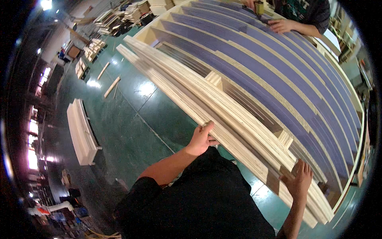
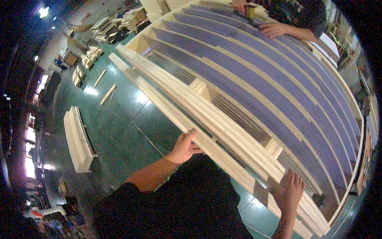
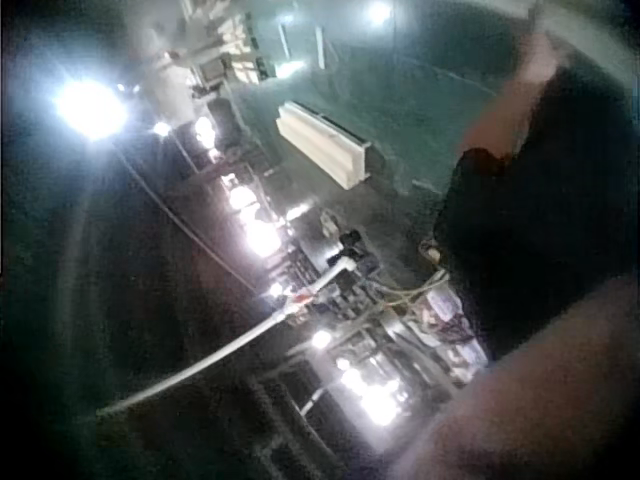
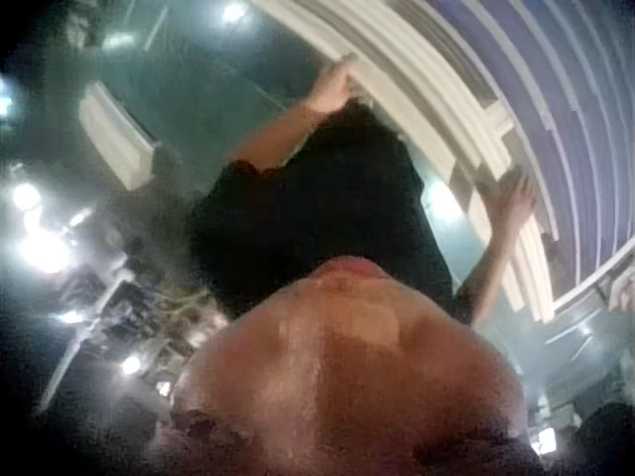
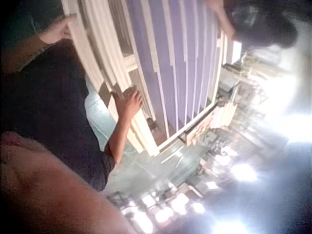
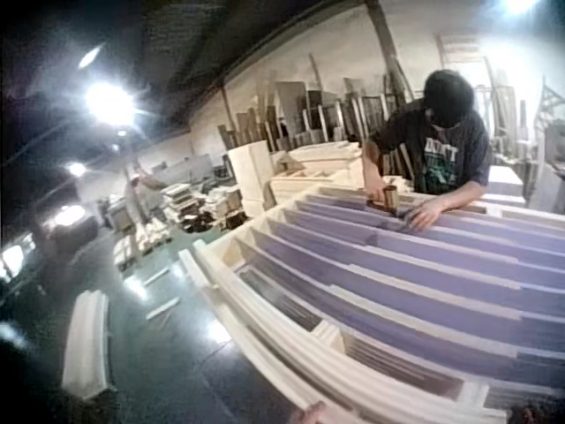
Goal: The person uses a pneumatic nail gun to attach wooden slats to a large, curved wooden frame. They repeatedly pick up slats from the floor, position them against the frame, and secure them with nails. The person also handles a long wooden plank, inspecting it before placing it on the frame.
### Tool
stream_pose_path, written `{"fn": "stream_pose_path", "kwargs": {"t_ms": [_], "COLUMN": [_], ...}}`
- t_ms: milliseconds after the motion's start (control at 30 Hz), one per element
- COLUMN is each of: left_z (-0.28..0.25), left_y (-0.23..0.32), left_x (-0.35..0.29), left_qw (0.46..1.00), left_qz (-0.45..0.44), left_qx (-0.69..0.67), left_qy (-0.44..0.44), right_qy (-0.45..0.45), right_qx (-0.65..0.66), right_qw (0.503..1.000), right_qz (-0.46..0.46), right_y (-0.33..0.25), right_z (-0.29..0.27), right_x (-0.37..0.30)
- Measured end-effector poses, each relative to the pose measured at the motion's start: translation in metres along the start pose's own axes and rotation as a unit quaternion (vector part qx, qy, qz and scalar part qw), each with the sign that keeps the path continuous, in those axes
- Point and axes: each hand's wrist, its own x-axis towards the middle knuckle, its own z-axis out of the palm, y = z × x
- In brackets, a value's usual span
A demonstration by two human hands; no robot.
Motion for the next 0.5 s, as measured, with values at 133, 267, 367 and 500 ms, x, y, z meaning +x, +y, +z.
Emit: {"fn": "stream_pose_path", "kwargs": {"t_ms": [133, 267, 367, 500], "left_z": [-0.01, -0.022, -0.036, -0.05], "left_y": [-0.005, -0.009, -0.014, -0.011], "left_x": [-0.004, -0.005, -0.003, 0.006], "left_qw": [1.0, 0.996, 0.996, 0.998], "left_qz": [0.002, 0.003, 0.003, -0.021], "left_qx": [0.007, -0.021, -0.011, -0.013], "left_qy": [0.021, 0.082, 0.091, 0.049], "right_qy": [0.019, 0.042, 0.059, 0.04], "right_qx": [0.002, 0.021, 0.02, 0.025], "right_qw": [1.0, 0.999, 0.998, 0.999], "right_qz": [0.015, -0.017, -0.029, -0.002], "right_y": [0.009, 0.02, 0.023, 0.018], "right_z": [0.019, 0.027, 0.031, 0.028], "right_x": [0.007, 0.007, 0.004, -0.007]}}
